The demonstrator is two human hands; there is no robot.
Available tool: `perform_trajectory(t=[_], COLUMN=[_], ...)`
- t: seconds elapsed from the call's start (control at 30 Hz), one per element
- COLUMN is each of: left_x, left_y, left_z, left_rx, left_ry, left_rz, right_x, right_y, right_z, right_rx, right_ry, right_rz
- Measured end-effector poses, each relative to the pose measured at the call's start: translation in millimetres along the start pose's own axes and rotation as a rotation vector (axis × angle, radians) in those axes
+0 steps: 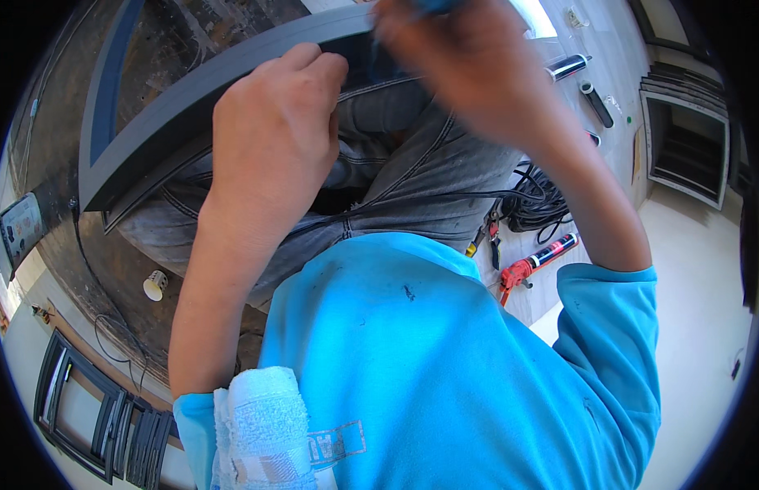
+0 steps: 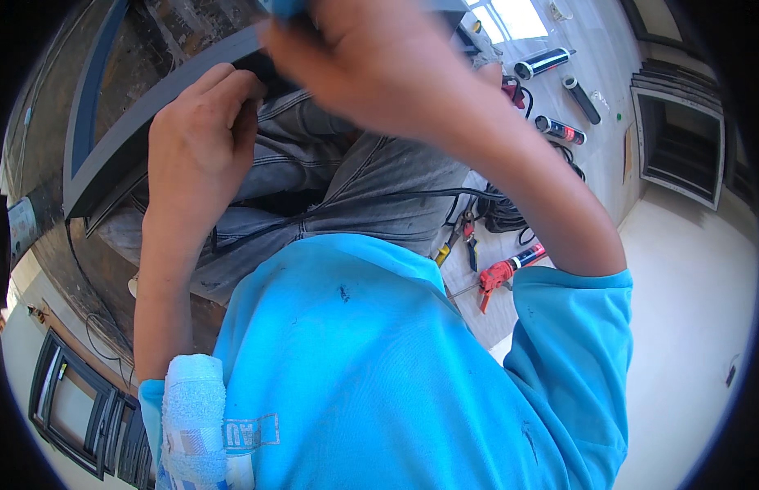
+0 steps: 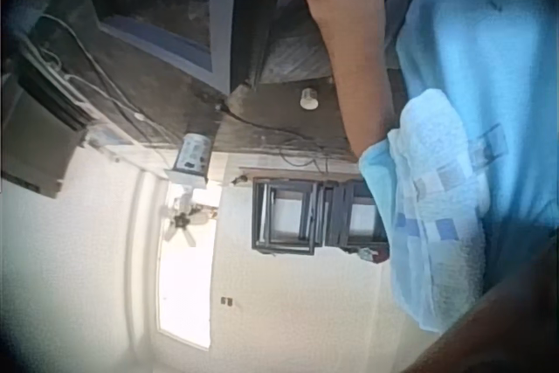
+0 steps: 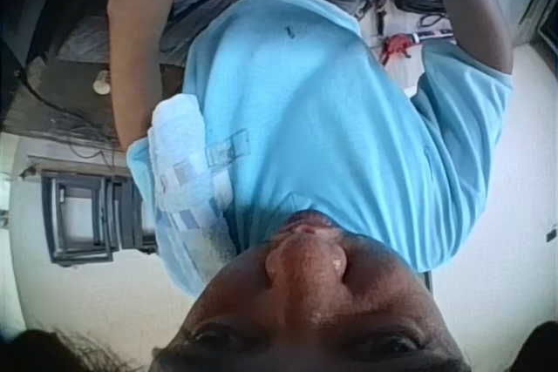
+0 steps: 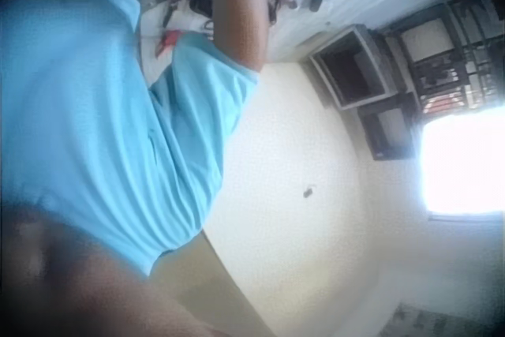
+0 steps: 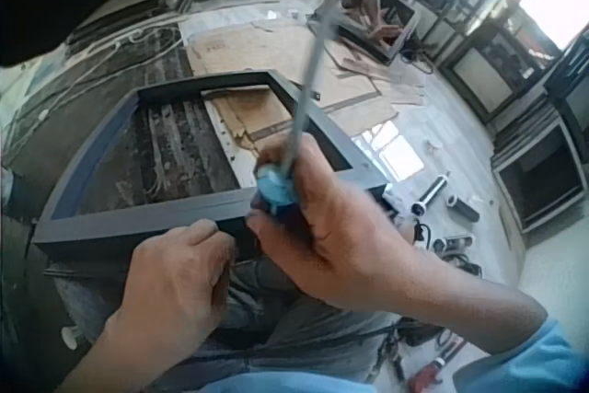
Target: The person is seen installing a rubber seal or gasket into the groove of a metal window or door frame using tools like a screwdriver and pincers.
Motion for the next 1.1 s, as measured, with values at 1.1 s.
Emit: perform_trajectory(t=[1.1], left_x=[-10.5], left_y=[13.1], left_z=[-5.1], left_rx=[0.043], left_ry=[-0.047], left_rz=[-0.014], right_x=[-5.7], right_y=[-5.4], right_z=[19.3], right_rx=[-0.163], right_ry=[0.238], right_rz=[-0.013])
Point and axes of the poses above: each hand's wrist, its own y-axis away from the middle knuckle, its own z-axis out of the palm, x = y × z, the point moved 3 cm from there along -y, towards the middle knuckle, and after that the axes turned 3 degrees about -z, right-handed, at the moved point
